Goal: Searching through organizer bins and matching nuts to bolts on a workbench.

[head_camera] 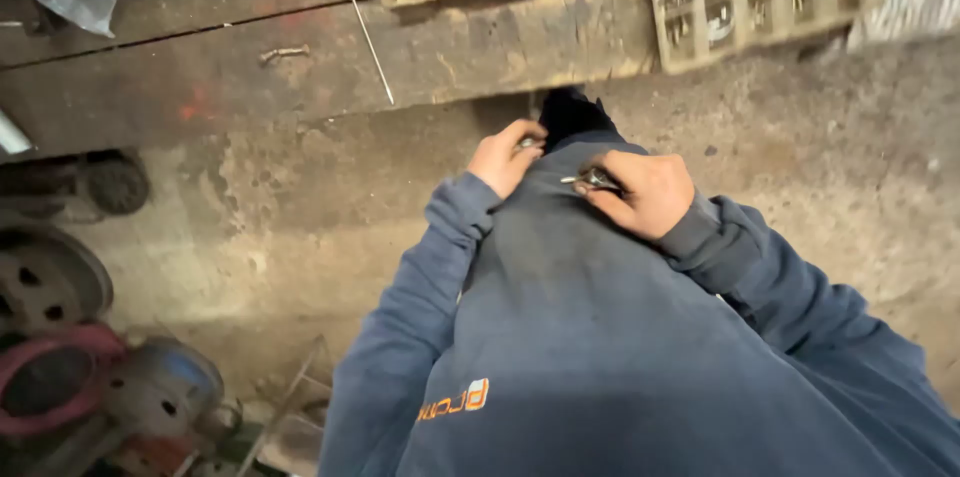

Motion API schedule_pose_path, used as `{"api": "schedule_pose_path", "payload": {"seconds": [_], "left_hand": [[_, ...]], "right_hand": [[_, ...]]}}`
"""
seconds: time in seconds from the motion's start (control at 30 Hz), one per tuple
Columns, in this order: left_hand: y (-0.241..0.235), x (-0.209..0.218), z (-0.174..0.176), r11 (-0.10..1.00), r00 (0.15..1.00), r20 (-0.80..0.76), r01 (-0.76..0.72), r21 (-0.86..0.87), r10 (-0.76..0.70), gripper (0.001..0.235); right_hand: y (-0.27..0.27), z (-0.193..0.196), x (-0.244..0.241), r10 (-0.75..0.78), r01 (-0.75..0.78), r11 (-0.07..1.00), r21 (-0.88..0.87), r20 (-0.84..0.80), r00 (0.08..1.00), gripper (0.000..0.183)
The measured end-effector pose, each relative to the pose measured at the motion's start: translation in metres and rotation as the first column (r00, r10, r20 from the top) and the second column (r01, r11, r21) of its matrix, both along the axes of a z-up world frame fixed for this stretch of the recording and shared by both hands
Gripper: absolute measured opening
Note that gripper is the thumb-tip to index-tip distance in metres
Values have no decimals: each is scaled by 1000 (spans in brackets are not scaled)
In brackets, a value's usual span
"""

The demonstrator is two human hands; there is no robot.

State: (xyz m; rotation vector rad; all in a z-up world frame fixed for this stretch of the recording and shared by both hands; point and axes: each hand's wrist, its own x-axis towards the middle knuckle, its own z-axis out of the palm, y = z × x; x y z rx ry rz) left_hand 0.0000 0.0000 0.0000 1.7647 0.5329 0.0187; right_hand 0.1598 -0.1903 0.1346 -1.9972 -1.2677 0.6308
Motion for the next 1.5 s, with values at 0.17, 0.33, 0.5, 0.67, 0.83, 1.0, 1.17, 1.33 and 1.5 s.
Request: {"api": "schedule_pose_path", "payload": {"seconds": [0.17, 0.33, 0.5, 0.67, 0.83, 1.0, 1.17, 1.33, 1.5], "left_hand": [[46, 102, 66, 964, 992, -127, 9, 266, 26, 22], [104, 130, 80, 895, 979, -124, -90, 438, 160, 23], [154, 106, 50, 685, 983, -68, -67, 726, 169, 20], [164, 105, 60, 748, 950, -225, -15, 663, 218, 23], [165, 100, 56, 865, 919, -297, -84, 494, 259, 20], [170, 91, 40, 692, 973, -228, 145, 707, 29, 16], [185, 93, 63, 803, 996, 85, -71, 592, 26, 20], [198, 59, 93, 919, 997, 70, -35, 392, 8, 20], [178, 49, 141, 918, 927, -65, 374, 134, -369, 35]], "right_hand": [[13, -5, 69, 75, -79, 996, -38, -95, 993, 23], [9, -11, 109, 106, -112, 993, -39, -140, 984, 23], [19, -14, 130, -97, 68, 986, -150, -199, 975, 25], [45, -13, 134, -89, 71, 995, -75, -262, 961, 23], [60, -11, 119, -44, 26, 997, -66, -281, 959, 22], [84, -6, 90, -63, 36, 991, -126, -219, 974, 20], [99, 7, 54, -143, 130, 986, -106, -126, 982, 22], [110, 10, 23, -237, 223, 963, -149, -80, 968, 20], [145, 33, 13, -208, 204, 972, -118, -23, 978, 16]]}}
